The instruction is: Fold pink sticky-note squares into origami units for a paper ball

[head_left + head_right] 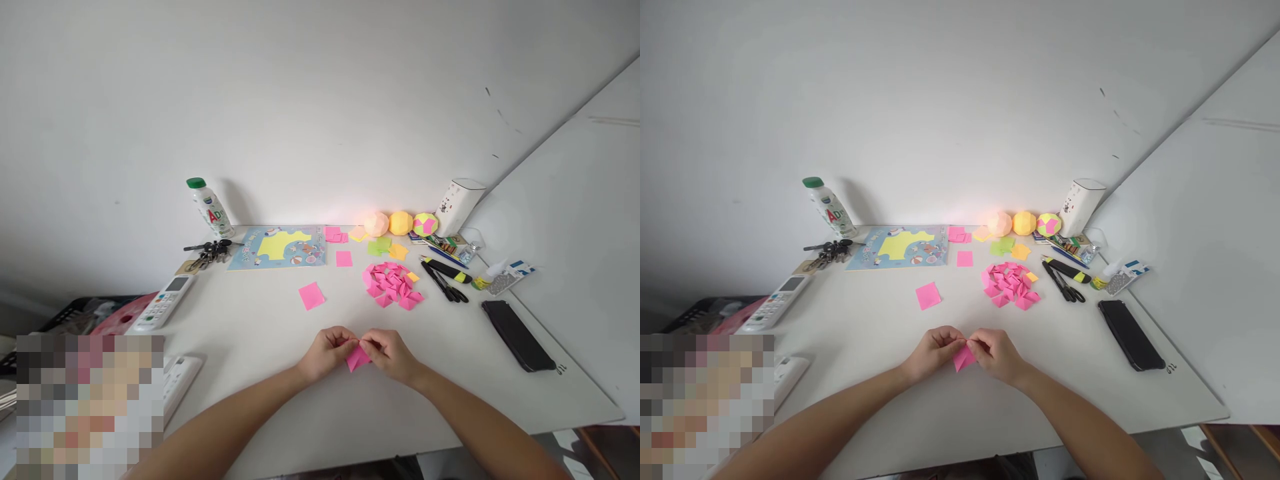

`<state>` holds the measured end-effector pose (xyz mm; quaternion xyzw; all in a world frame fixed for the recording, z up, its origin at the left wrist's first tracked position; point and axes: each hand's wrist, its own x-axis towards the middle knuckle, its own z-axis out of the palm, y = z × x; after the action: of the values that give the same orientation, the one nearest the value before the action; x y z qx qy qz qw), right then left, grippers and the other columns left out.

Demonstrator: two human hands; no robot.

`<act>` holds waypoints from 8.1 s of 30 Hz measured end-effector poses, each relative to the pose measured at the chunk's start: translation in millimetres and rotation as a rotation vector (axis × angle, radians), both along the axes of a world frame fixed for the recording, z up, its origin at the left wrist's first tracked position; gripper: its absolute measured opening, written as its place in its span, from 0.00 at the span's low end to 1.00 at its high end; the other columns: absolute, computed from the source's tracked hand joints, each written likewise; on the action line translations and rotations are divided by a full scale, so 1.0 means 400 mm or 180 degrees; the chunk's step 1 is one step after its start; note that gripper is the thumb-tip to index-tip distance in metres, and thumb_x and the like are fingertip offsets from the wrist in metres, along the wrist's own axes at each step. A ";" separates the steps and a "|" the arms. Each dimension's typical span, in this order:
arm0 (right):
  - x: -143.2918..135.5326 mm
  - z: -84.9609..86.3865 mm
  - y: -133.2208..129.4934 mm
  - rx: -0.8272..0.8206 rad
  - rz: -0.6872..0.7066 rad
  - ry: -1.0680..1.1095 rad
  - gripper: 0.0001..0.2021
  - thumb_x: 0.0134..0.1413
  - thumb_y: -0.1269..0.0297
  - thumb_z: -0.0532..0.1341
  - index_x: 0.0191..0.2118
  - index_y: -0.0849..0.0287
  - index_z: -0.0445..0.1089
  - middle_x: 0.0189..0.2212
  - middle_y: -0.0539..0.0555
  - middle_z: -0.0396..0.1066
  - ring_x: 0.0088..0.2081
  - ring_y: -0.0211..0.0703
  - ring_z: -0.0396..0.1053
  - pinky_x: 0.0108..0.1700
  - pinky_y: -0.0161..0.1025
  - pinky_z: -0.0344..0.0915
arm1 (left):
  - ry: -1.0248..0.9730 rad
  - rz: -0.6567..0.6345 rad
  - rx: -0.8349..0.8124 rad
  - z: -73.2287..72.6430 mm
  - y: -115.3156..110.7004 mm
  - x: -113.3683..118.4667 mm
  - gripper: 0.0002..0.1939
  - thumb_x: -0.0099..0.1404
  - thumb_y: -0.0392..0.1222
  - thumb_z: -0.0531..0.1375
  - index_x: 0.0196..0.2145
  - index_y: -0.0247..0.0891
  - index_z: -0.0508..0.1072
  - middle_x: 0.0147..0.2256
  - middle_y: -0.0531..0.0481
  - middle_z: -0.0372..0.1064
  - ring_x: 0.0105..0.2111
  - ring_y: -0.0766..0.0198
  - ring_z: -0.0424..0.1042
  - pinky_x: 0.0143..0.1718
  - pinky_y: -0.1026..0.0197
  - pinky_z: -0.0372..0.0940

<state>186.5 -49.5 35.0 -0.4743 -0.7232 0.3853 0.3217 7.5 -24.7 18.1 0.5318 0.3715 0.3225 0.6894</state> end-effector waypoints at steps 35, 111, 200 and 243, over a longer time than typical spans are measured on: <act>0.012 0.030 0.002 -0.0270 -0.0390 0.0501 0.10 0.46 0.67 0.54 0.18 0.59 0.58 0.17 0.47 0.54 0.21 0.35 0.53 0.22 0.32 0.51 | -0.0206 -0.0249 -0.0061 0.016 0.008 -0.005 0.13 0.55 0.48 0.60 0.22 0.34 0.68 0.19 0.52 0.65 0.20 0.69 0.63 0.26 0.63 0.61; 0.010 0.009 0.010 -0.0310 -0.0048 0.0830 0.05 0.54 0.66 0.58 0.34 0.60 0.69 0.25 0.49 0.66 0.24 0.35 0.66 0.27 0.34 0.66 | -0.0749 -0.0350 -0.0030 -0.004 0.005 0.004 0.16 0.56 0.46 0.62 0.38 0.36 0.63 0.26 0.51 0.69 0.24 0.68 0.68 0.25 0.64 0.61; 0.006 0.004 0.003 0.0481 -0.0175 0.0077 0.07 0.55 0.65 0.58 0.38 0.59 0.72 0.26 0.52 0.71 0.26 0.38 0.66 0.28 0.33 0.65 | -0.0099 -0.0100 0.0733 -0.005 0.008 -0.002 0.14 0.59 0.48 0.58 0.30 0.33 0.75 0.29 0.48 0.67 0.27 0.67 0.67 0.31 0.61 0.66; -0.003 -0.009 0.002 -0.0072 -0.0004 -0.0062 0.11 0.55 0.62 0.54 0.24 0.60 0.63 0.19 0.46 0.56 0.20 0.32 0.52 0.20 0.29 0.52 | 0.0242 -0.0068 0.0133 0.014 -0.004 0.000 0.15 0.56 0.51 0.59 0.28 0.34 0.71 0.20 0.53 0.66 0.20 0.68 0.66 0.25 0.64 0.62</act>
<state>185.1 -48.8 31.5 -0.4820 -0.7217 0.3886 0.3095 7.7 -26.2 23.8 0.5619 0.3849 0.3023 0.6669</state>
